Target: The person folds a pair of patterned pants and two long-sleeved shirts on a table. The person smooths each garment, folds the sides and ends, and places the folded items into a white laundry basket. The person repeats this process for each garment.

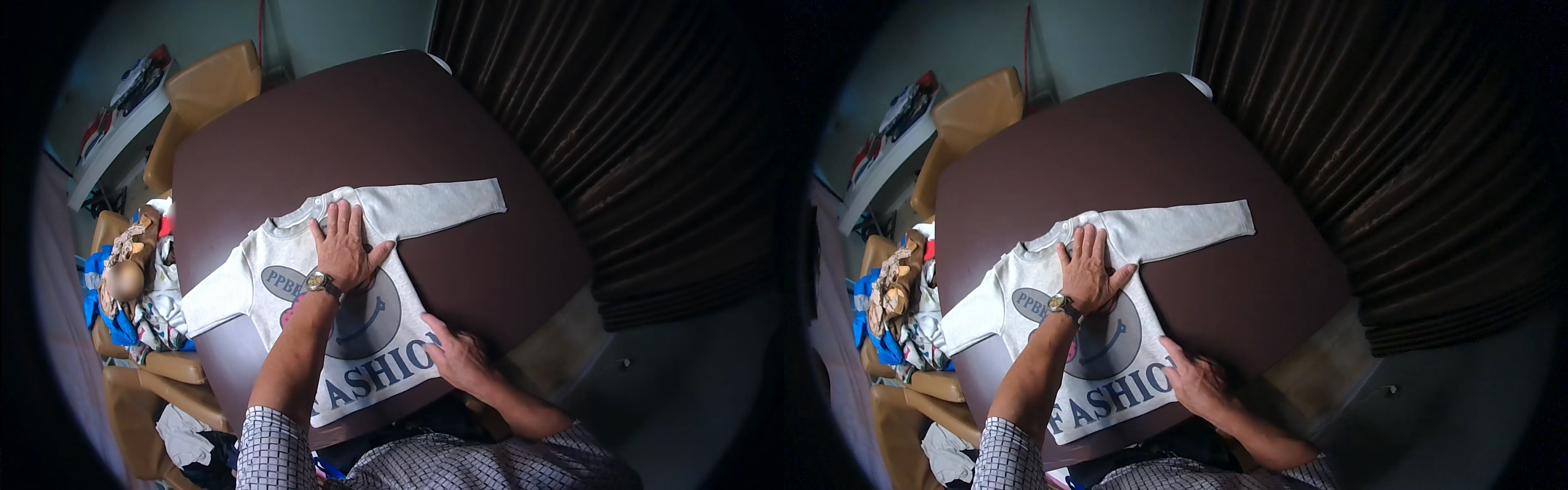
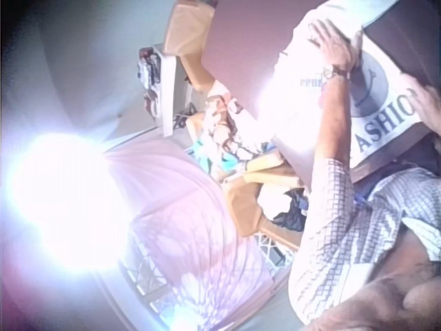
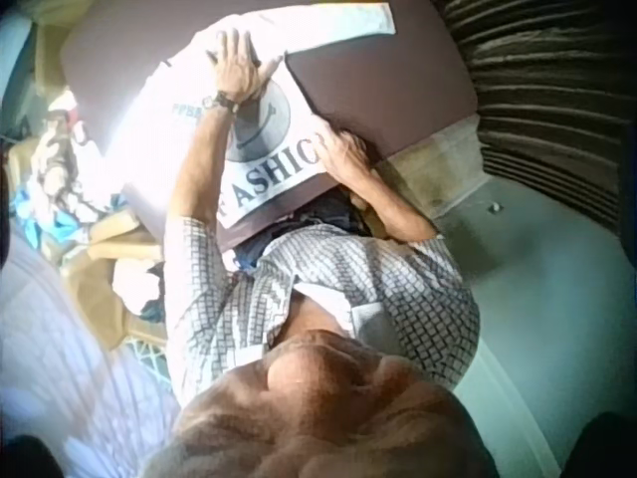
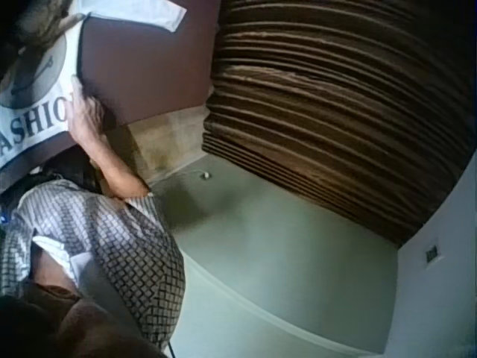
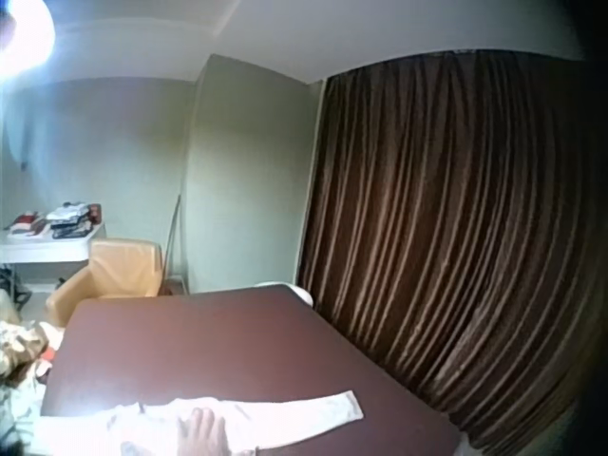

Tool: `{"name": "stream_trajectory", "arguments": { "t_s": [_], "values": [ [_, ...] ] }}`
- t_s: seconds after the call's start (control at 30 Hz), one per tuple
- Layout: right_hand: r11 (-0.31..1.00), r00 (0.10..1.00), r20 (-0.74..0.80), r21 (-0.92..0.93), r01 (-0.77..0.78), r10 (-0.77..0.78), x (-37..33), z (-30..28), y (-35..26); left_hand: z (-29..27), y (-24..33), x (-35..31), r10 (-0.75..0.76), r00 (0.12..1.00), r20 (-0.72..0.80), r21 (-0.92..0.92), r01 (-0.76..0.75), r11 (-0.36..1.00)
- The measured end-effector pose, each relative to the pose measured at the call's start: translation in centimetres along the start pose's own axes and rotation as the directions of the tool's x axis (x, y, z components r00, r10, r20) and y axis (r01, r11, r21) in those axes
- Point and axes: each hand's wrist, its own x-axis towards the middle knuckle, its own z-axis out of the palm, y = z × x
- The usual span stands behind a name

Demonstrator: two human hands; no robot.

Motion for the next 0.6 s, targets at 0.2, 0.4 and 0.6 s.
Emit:
{"name": "stream_trajectory", "arguments": {
  "t_s": [0.2, 0.4, 0.6],
  "values": [
    [0.99, 0.995, -0.072, 0.125, -0.064, 0.074, -4.3, -0.2, 0.7, 0.2, 0.0, 0.2, 0.001, 1.0, 0.019, 0.006, -0.001, 1.0],
    [0.976, 0.986, 0.12, -0.195, -0.093, 0.118, -1.9, -5.1, -1.2, -0.5, 0.3, 0.2, -0.01, 0.999, 0.034, -0.014, 0.011, 1.0],
    [0.916, 0.875, -0.278, -0.054, 0.397, -0.396, 7.8, -1.9, -4.4, 0.4, -0.7, -0.3, -0.003, 1.0, -0.025, -0.053, 0.002, 0.999]
  ]
}}
